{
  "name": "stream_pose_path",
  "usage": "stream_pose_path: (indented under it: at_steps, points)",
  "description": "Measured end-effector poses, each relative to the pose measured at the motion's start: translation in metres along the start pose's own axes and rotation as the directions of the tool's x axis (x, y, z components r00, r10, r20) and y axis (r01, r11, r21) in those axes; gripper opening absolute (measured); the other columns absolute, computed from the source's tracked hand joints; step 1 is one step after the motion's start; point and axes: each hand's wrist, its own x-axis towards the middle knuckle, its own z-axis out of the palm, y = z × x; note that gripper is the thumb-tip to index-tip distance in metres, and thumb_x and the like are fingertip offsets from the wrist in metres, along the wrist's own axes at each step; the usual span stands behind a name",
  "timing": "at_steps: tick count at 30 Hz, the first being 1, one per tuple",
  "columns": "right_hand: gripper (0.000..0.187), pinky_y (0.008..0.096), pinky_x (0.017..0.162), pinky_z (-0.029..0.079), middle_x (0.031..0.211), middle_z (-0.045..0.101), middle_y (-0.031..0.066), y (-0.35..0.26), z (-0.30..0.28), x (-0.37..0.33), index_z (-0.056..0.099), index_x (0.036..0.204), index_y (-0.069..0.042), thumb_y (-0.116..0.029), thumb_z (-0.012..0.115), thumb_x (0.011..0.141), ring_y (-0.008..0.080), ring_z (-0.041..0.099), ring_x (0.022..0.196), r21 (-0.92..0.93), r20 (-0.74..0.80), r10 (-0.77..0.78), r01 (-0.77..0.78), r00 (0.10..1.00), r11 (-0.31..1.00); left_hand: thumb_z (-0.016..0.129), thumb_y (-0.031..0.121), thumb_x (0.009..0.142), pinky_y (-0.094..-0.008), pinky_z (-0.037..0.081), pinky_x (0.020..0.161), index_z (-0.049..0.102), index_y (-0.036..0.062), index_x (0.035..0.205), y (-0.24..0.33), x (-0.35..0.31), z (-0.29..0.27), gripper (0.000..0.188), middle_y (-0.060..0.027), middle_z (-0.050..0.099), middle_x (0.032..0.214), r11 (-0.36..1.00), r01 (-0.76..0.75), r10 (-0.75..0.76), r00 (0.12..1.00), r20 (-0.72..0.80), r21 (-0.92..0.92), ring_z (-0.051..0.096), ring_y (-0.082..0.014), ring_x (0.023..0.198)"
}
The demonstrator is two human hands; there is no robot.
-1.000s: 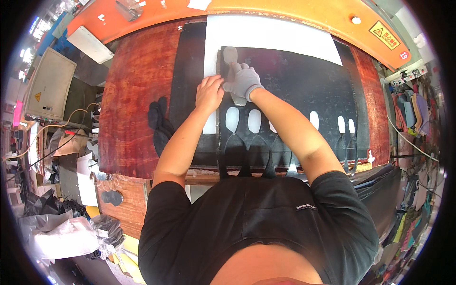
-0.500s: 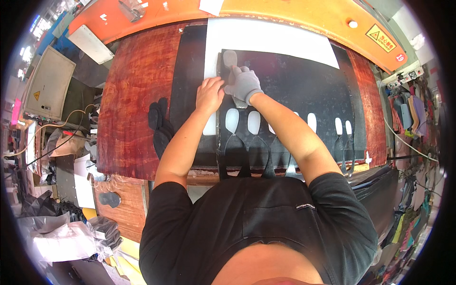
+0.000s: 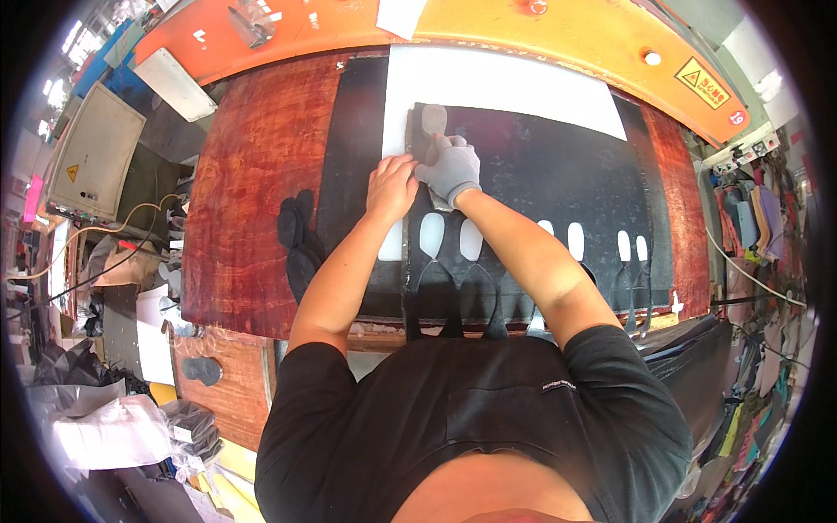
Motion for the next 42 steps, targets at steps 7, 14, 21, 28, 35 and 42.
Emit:
stream_pose_path:
  at_steps: [7,14,21,28,35,42]
  points:
    - [0.063,0.0391,0.088,0.044,0.12,0.051,0.0152,-0.008,0.005,0.001,0.052,0.124,-0.007,-0.038,0.063,0.07,0.0329,0.052,0.106,-0.029,0.006,0.034,-0.034,0.999,0.999,0.059,0.008,0.076,-0.0405,0.04,0.093,0.059,0.0081,0.111,-0.002,0.0,0.0,0.036,-0.0041,0.054,0.123,1.0,-0.003,0.003,1.0,0.003,-0.002,0.046,-0.0261,0.117]
    - [0.058,0.0388,0.087,0.045,0.118,0.052,0.0149,-0.012,0.005,0.001,0.054,0.12,-0.007,-0.037,0.062,0.071,0.0329,0.052,0.105,-0.021,0.004,0.03,-0.03,1.0,0.999,0.059,0.007,0.074,-0.0407,0.04,0.094,0.059,0.0085,0.112,-0.004,-0.001,0.003,0.038,-0.0037,0.054,0.123,1.0,-0.003,0.003,1.0,-0.006,0.003,0.045,-0.0256,0.118]
    - [0.067,0.0379,0.088,0.044,0.121,0.05,0.0147,-0.014,0.005,0.001,0.049,0.128,-0.005,-0.038,0.062,0.071,0.032,0.051,0.106,-0.066,0.028,0.034,-0.032,0.999,0.997,0.058,0.006,0.074,-0.0405,0.039,0.096,0.058,0.0092,0.113,-0.002,0.0,0.0,0.039,-0.003,0.053,0.125,1.0,0.019,-0.019,1.0,0.019,-0.022,0.044,-0.0247,0.12]
    - [0.067,0.038,0.087,0.045,0.118,0.051,0.0147,-0.012,0.004,0.001,0.05,0.126,-0.005,-0.038,0.062,0.07,0.0319,0.051,0.104,-0.081,0.009,-0.008,0.008,1.0,0.997,0.059,0.007,0.074,-0.0406,0.038,0.097,0.058,0.0098,0.115,-0.001,0.001,-0.003,0.041,-0.003,0.052,0.127,0.999,0.044,-0.042,0.998,0.053,-0.021,0.042,-0.0246,0.122]
    - [0.054,0.0408,0.083,0.047,0.11,0.054,0.0163,-0.008,0.005,0.003,0.056,0.112,-0.005,-0.036,0.064,0.068,0.0344,0.055,0.097,-0.07,-0.018,-0.094,0.093,0.995,0.993,0.059,0.009,0.075,-0.0399,0.038,0.096,0.058,0.0097,0.115,-0.006,-0.001,0.001,0.04,-0.0027,0.052,0.127,1.0,0.022,-0.021,0.999,0.049,-0.013,0.043,-0.0246,0.121]
    - [0.05,0.0397,0.084,0.048,0.109,0.055,0.0156,-0.003,-0.004,0.007,0.059,0.108,-0.009,-0.036,0.067,0.067,0.033,0.055,0.101,0.003,0.019,-0.098,0.098,0.995,0.995,0.06,0.011,0.077,-0.0402,0.04,0.093,0.06,0.009,0.111,-0.005,0.001,0.001,0.034,-0.0039,0.055,0.124,0.999,-0.008,0.009,1.0,0.018,-0.031,0.045,-0.0259,0.118]
